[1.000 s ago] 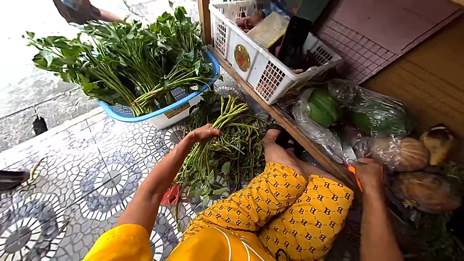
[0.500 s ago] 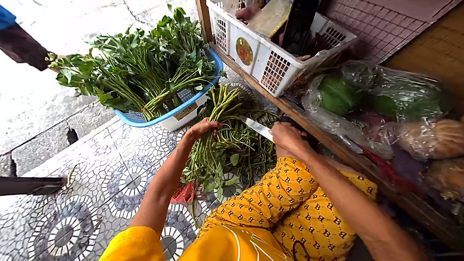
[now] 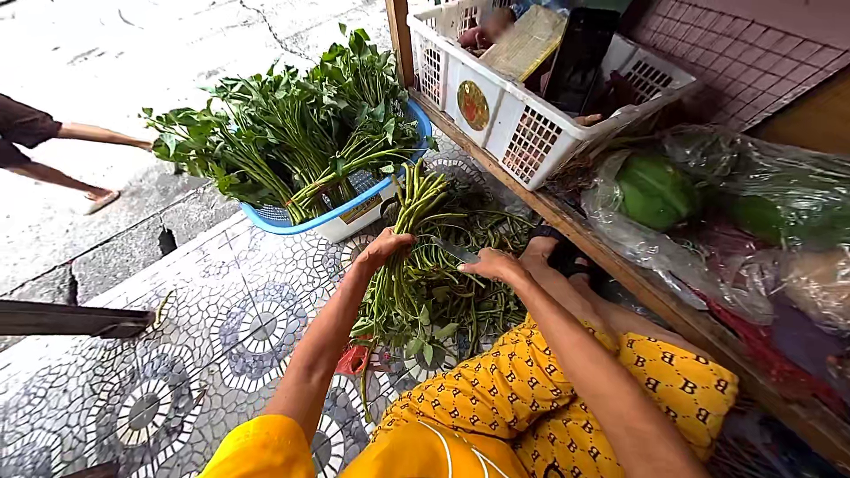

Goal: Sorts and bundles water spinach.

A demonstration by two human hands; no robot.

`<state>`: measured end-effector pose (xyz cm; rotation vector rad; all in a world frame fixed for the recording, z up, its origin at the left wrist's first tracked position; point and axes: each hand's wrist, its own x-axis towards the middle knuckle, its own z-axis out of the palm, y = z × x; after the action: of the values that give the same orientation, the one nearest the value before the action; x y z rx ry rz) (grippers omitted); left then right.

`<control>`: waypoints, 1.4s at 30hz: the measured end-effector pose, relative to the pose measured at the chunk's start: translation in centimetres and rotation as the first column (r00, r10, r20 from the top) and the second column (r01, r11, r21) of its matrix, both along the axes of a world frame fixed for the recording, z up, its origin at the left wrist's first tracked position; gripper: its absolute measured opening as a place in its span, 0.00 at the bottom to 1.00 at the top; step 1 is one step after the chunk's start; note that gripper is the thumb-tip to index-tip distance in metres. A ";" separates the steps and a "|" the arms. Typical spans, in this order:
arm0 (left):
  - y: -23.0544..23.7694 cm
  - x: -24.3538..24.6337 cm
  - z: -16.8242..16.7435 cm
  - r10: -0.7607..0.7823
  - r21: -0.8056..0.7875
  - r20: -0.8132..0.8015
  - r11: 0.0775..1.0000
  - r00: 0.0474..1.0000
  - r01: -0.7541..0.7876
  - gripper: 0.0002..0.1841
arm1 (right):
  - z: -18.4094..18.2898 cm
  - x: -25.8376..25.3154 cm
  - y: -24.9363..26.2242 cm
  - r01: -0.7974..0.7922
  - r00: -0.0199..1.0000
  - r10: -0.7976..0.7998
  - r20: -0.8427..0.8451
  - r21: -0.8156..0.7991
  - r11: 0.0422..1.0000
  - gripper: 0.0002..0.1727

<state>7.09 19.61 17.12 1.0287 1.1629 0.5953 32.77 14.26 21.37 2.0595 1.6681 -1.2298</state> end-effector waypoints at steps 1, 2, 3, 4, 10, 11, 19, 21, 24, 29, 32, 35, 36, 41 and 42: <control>-0.3 0.6 0.0 -0.035 0.004 -0.003 0.999 0.999 0.035 0.06 | -1.0 -0.4 0.2 0.050 0.995 -0.048 -0.092 0.015 0.999 0.40; -0.4 1.0 0.0 -0.072 0.009 -0.010 0.997 0.997 0.072 0.08 | -1.6 -0.9 0.3 0.105 0.979 -0.098 -0.177 0.031 0.994 0.40; -0.5 1.4 -0.1 -0.109 0.019 -0.023 0.994 0.994 0.110 0.08 | -2.1 -1.2 0.3 0.154 0.961 -0.135 -0.242 0.059 0.986 0.41; -0.6 1.8 -0.1 -0.145 0.030 -0.039 0.989 0.989 0.147 0.09 | -2.4 -1.4 0.2 0.198 0.942 -0.164 -0.294 0.090 0.976 0.42; -1.3 3.9 -0.4 -0.277 0.035 -0.088 0.959 0.957 0.281 0.11 | -3.2 -1.0 -0.1 0.245 0.919 -0.183 -0.348 0.142 0.959 0.42; -1.5 4.2 -0.4 -0.281 0.027 -0.078 0.958 0.956 0.284 0.11 | -3.3 -0.9 -0.2 0.257 0.913 -0.193 -0.359 0.138 0.957 0.42; -1.4 5.8 -1.7 -0.320 0.012 -0.084 0.947 0.944 0.322 0.10 | -4.0 -1.3 -0.5 0.405 0.837 -0.337 -0.432 0.073 0.912 0.45; -1.3 6.3 -1.9 -0.330 0.010 -0.084 0.943 0.940 0.332 0.10 | -3.6 -1.5 -0.6 0.402 0.857 -0.339 -0.389 0.092 0.911 0.48; -1.9 7.0 -0.9 -0.333 0.022 -0.113 0.941 0.936 0.337 0.09 | -3.2 -1.3 -0.8 0.413 0.857 -0.342 -0.386 0.117 0.903 0.47; -1.0 7.4 -2.2 -0.326 0.115 -0.202 0.928 0.923 0.353 0.13 | -5.2 -1.2 -0.6 0.453 0.833 -0.344 -0.434 0.177 0.874 0.44; -0.3 7.1 -3.8 -0.296 0.188 -0.410 0.898 0.862 0.398 0.18 | -5.0 -1.5 -0.6 0.401 0.873 -0.276 -0.402 0.270 0.875 0.41; -0.2 7.2 -4.2 -0.227 0.239 -0.536 0.883 0.813 0.404 0.22 | -4.9 -1.5 -0.5 0.333 0.902 -0.218 -0.373 0.279 0.901 0.44; -0.4 7.2 -4.3 -0.213 0.255 -0.537 0.881 0.816 0.398 0.23 | -4.9 -1.5 -0.5 0.302 0.912 -0.200 -0.358 0.258 0.918 0.46; -1.1 7.3 -4.7 -0.206 0.258 -0.539 0.883 0.817 0.393 0.25 | -4.1 -1.8 -1.0 0.335 0.886 -0.243 -0.396 0.181 0.925 0.50; -1.2 7.3 -4.8 -0.199 0.255 -0.553 0.884 0.809 0.392 0.25 | -4.2 -1.9 -1.1 0.351 0.880 -0.258 -0.398 0.182 0.918 0.49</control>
<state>14.41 18.37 12.33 1.7328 1.3369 0.2788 30.91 13.16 17.17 2.4431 1.7722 -1.6735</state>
